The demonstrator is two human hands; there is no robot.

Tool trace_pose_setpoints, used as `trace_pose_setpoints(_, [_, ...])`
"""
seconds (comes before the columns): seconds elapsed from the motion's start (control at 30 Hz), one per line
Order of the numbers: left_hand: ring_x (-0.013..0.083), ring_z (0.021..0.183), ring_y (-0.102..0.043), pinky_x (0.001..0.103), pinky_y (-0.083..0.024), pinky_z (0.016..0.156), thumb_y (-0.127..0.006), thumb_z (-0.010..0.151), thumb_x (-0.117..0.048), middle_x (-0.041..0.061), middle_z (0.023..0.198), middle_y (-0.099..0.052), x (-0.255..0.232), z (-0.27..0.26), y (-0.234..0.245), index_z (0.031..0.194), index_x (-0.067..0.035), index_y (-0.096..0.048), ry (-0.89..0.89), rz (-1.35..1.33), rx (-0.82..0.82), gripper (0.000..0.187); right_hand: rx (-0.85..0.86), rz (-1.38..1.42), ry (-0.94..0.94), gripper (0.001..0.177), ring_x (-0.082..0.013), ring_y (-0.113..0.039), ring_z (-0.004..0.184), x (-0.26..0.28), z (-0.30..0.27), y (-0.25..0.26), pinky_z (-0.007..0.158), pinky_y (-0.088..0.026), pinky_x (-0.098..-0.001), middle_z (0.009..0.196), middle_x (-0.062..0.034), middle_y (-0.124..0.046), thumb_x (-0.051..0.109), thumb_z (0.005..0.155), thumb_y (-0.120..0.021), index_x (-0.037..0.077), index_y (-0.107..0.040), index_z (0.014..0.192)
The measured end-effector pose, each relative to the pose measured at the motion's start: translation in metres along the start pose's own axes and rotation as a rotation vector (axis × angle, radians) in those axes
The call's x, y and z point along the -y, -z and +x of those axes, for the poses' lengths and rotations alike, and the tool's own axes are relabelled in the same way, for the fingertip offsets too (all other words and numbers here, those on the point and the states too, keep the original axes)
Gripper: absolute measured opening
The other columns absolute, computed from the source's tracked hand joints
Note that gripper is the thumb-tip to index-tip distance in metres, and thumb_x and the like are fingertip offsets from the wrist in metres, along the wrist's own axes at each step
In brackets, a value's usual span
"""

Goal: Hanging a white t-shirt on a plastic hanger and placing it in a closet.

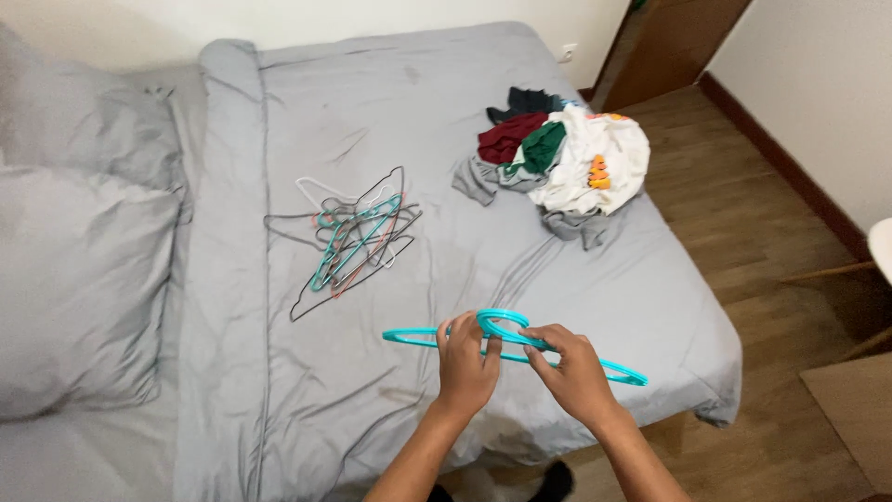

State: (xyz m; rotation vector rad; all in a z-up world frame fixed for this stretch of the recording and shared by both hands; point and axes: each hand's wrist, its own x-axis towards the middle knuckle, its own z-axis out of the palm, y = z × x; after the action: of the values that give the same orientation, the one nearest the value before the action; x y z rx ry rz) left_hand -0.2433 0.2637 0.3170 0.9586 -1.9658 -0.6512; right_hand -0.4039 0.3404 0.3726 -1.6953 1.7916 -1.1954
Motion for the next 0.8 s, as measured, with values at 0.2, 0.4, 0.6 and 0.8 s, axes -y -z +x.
trace_pose_setpoints(0.2, [0.0326,0.129,-0.055,0.060,-0.026,0.114,-0.062,0.094,-0.012,0.011,0.124,-0.067,-0.020,-0.004,0.015,0.114,-0.008,-0.064,0.010,0.111,0.039,0.020,0.095,-0.101,0.045,0.026,-0.0292,-0.063,0.078,0.021,0.001,-0.002,0.086,-0.046,-0.0393,0.083,-0.0094,-0.070,0.010,0.086,-0.073,0.009,-0.076,0.112])
trace_pose_setpoints(0.4, [0.0337,0.129,-0.054,0.062,-0.026,0.113,-0.066,0.090,-0.010,0.013,0.122,-0.066,-0.069,0.005,-0.041,0.115,-0.007,-0.063,0.013,0.147,-0.015,0.025,0.075,-0.053,0.137,0.023,-0.0234,-0.062,0.081,-0.021,-0.004,0.059,0.087,-0.041,-0.0378,0.089,-0.0042,-0.071,0.012,0.088,-0.071,0.011,-0.074,0.110])
trace_pose_setpoints(0.6, [0.0302,0.124,-0.058,0.052,-0.035,0.114,-0.068,0.090,-0.014,0.010,0.117,-0.066,-0.151,0.008,-0.191,0.114,-0.009,-0.062,0.065,0.082,0.111,0.025,0.098,-0.157,0.011,0.026,-0.0231,-0.061,0.072,-0.131,-0.040,0.205,0.088,-0.042,-0.0382,0.081,-0.0069,-0.070,0.017,0.086,-0.074,0.013,-0.078,0.112])
trace_pose_setpoints(0.8, [0.0305,0.125,-0.057,0.058,-0.028,0.113,-0.069,0.092,-0.015,0.010,0.124,-0.067,-0.234,0.011,-0.313,0.116,-0.009,-0.068,-0.117,-0.011,0.193,0.024,-0.150,-0.111,-0.044,0.019,-0.0253,-0.072,0.082,-0.223,-0.081,0.347,0.071,-0.054,-0.0383,0.094,-0.0108,-0.077,0.011,0.083,-0.076,0.006,-0.077,0.100])
